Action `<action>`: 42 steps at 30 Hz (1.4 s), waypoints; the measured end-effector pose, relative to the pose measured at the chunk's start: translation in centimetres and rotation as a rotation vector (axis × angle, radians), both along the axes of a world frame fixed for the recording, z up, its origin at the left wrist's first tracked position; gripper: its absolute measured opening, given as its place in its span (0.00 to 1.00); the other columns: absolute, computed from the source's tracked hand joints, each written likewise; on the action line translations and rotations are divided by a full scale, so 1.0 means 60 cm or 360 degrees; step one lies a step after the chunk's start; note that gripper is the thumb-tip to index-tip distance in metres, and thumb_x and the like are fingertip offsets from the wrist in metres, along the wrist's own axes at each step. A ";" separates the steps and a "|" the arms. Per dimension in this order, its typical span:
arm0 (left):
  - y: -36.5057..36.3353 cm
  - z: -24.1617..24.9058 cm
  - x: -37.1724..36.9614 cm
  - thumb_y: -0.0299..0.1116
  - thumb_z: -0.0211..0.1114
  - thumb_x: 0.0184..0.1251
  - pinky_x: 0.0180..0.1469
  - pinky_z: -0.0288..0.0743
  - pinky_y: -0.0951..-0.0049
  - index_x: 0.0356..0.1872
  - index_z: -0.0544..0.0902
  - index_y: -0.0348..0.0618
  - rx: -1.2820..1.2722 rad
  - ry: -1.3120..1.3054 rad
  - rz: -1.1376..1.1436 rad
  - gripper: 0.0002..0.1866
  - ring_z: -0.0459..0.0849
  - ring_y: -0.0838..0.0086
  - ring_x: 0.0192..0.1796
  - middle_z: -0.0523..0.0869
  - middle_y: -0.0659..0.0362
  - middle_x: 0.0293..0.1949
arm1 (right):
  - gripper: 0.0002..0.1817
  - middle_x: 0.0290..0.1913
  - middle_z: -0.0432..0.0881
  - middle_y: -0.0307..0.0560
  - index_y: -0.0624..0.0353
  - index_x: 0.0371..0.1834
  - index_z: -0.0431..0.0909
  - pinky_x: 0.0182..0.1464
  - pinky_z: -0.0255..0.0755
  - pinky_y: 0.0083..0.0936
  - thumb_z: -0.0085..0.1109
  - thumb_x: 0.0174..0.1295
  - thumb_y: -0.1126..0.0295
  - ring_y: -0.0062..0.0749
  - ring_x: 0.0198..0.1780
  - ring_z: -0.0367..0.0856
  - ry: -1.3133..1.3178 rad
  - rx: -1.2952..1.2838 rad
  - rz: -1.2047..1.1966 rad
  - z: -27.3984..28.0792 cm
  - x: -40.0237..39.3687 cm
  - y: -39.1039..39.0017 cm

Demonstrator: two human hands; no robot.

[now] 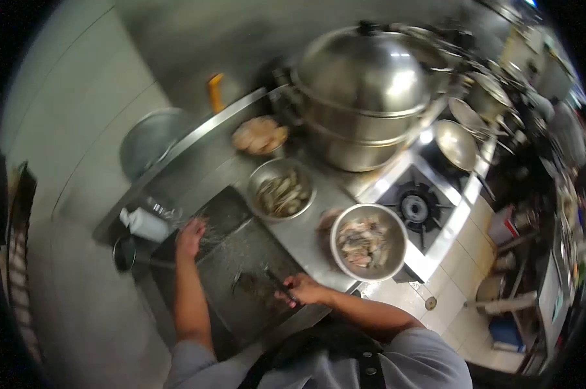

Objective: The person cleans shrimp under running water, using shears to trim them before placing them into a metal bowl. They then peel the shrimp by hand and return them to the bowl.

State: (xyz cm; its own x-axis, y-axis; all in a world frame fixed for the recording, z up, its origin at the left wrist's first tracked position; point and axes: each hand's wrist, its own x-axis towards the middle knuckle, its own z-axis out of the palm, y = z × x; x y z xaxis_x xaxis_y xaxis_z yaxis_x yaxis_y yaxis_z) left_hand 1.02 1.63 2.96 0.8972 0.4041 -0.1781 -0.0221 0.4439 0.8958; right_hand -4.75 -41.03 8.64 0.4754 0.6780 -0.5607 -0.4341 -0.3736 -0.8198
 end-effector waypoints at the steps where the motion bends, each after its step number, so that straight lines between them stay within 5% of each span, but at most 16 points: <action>1: -0.035 0.048 -0.011 0.31 0.69 0.60 0.37 0.77 0.75 0.45 0.77 0.38 -0.0069 0.0044 0.0000 0.15 0.84 0.71 0.37 0.84 0.57 0.37 | 0.28 0.22 0.79 0.36 0.68 0.40 0.75 0.21 0.67 0.15 0.63 0.58 0.47 0.18 0.23 0.77 -0.0058 -0.0079 -0.0008 -0.013 -0.003 0.010; 3: -0.074 0.090 -0.024 0.32 0.69 0.60 0.28 0.74 0.78 0.45 0.76 0.40 0.0247 0.0294 0.0065 0.15 0.83 0.74 0.32 0.83 0.59 0.35 | 0.33 0.20 0.77 0.35 0.63 0.33 0.76 0.20 0.65 0.14 0.62 0.54 0.37 0.17 0.22 0.77 0.0018 -0.0040 0.0019 -0.011 0.008 0.025; 6: -0.100 0.080 -0.044 0.33 0.69 0.61 0.23 0.67 0.78 0.47 0.75 0.42 0.0264 0.0457 0.0111 0.16 0.81 0.76 0.29 0.82 0.62 0.35 | 0.33 0.21 0.76 0.38 0.59 0.31 0.75 0.19 0.65 0.14 0.56 0.56 0.34 0.20 0.21 0.77 0.0170 0.0094 0.0181 0.001 0.025 0.048; 12: -0.198 0.079 -0.111 0.35 0.68 0.63 0.27 0.70 0.77 0.40 0.78 0.43 0.0128 0.0420 0.0018 0.10 0.81 0.75 0.31 0.82 0.62 0.34 | 0.42 0.25 0.76 0.35 0.59 0.39 0.74 0.21 0.68 0.18 0.43 0.55 0.25 0.19 0.27 0.78 0.0085 0.0134 0.0407 0.003 0.042 0.076; 20: -0.228 0.085 -0.167 0.35 0.64 0.67 0.30 0.74 0.75 0.43 0.78 0.39 0.0484 0.0533 -0.0335 0.11 0.82 0.74 0.34 0.81 0.60 0.36 | 0.30 0.20 0.74 0.36 0.57 0.28 0.73 0.16 0.63 0.15 0.55 0.60 0.37 0.21 0.18 0.76 0.0223 0.0055 0.0466 0.003 0.055 0.050; 27: -0.242 0.080 -0.183 0.41 0.64 0.66 0.26 0.76 0.76 0.51 0.75 0.36 0.0286 0.0550 -0.0150 0.20 0.84 0.72 0.36 0.81 0.56 0.38 | 0.29 0.18 0.74 0.36 0.56 0.26 0.72 0.16 0.63 0.14 0.55 0.60 0.38 0.20 0.19 0.77 0.0223 0.0127 0.0466 -0.001 0.040 0.032; 29: -0.264 0.080 -0.183 0.46 0.66 0.63 0.34 0.79 0.71 0.55 0.73 0.35 0.0486 0.0702 0.0424 0.28 0.84 0.68 0.40 0.82 0.53 0.42 | 0.29 0.17 0.73 0.34 0.54 0.25 0.70 0.15 0.61 0.15 0.55 0.60 0.37 0.19 0.17 0.75 0.0232 0.0127 0.0412 0.001 0.035 0.030; 30: -0.274 0.080 -0.184 0.46 0.66 0.63 0.34 0.79 0.71 0.55 0.73 0.35 0.0488 0.0697 0.0424 0.28 0.84 0.68 0.40 0.82 0.53 0.42 | 0.29 0.17 0.73 0.34 0.54 0.25 0.70 0.15 0.61 0.15 0.55 0.60 0.37 0.19 0.17 0.75 0.0227 0.0130 0.0411 0.002 0.034 0.028; 32: -0.290 0.080 -0.189 0.50 0.67 0.61 0.44 0.78 0.67 0.56 0.72 0.33 0.1595 0.0762 0.0645 0.32 0.83 0.66 0.44 0.82 0.51 0.44 | 0.28 0.17 0.72 0.33 0.54 0.25 0.70 0.15 0.61 0.14 0.56 0.60 0.38 0.19 0.16 0.74 0.0220 0.0150 0.0418 0.002 0.031 0.026; 33: -0.295 0.080 -0.189 0.50 0.67 0.61 0.44 0.78 0.67 0.56 0.72 0.33 0.1594 0.0762 0.0644 0.32 0.83 0.66 0.44 0.82 0.51 0.44 | 0.28 0.17 0.72 0.33 0.54 0.25 0.70 0.15 0.61 0.14 0.56 0.60 0.38 0.19 0.16 0.74 0.0220 0.0148 0.0418 0.000 0.030 0.025; 36: -0.300 0.062 -0.195 0.43 0.64 0.65 0.48 0.74 0.67 0.50 0.77 0.32 0.1274 0.0698 -0.0189 0.23 0.82 0.70 0.44 0.84 0.52 0.42 | 0.28 0.17 0.73 0.34 0.54 0.24 0.70 0.14 0.61 0.14 0.57 0.59 0.38 0.19 0.16 0.74 0.0276 0.0126 0.0410 -0.008 0.021 0.025; 40: -0.314 0.066 -0.200 0.39 0.63 0.65 0.49 0.74 0.67 0.47 0.78 0.32 0.1019 0.1013 -0.0191 0.18 0.82 0.64 0.44 0.84 0.50 0.40 | 0.29 0.18 0.73 0.33 0.54 0.24 0.70 0.15 0.61 0.14 0.56 0.58 0.36 0.19 0.17 0.75 0.0209 0.0095 0.0413 -0.017 0.018 0.027; 42: -0.304 0.043 -0.208 0.35 0.61 0.68 0.50 0.74 0.64 0.51 0.72 0.28 0.1604 0.0975 -0.0217 0.19 0.82 0.61 0.44 0.82 0.46 0.42 | 0.30 0.18 0.73 0.33 0.53 0.24 0.71 0.16 0.61 0.15 0.55 0.58 0.34 0.20 0.18 0.75 0.0197 0.0083 0.0432 -0.014 0.021 0.024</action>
State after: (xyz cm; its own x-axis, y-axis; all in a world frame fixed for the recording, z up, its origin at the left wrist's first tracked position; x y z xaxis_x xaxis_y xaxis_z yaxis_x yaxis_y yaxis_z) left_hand -11.48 -16.62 5.51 0.8195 0.5160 -0.2492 0.5249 -0.5017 0.6876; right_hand -3.51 -39.58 7.77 0.2028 0.8002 -0.5644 -0.4219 -0.4487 -0.7878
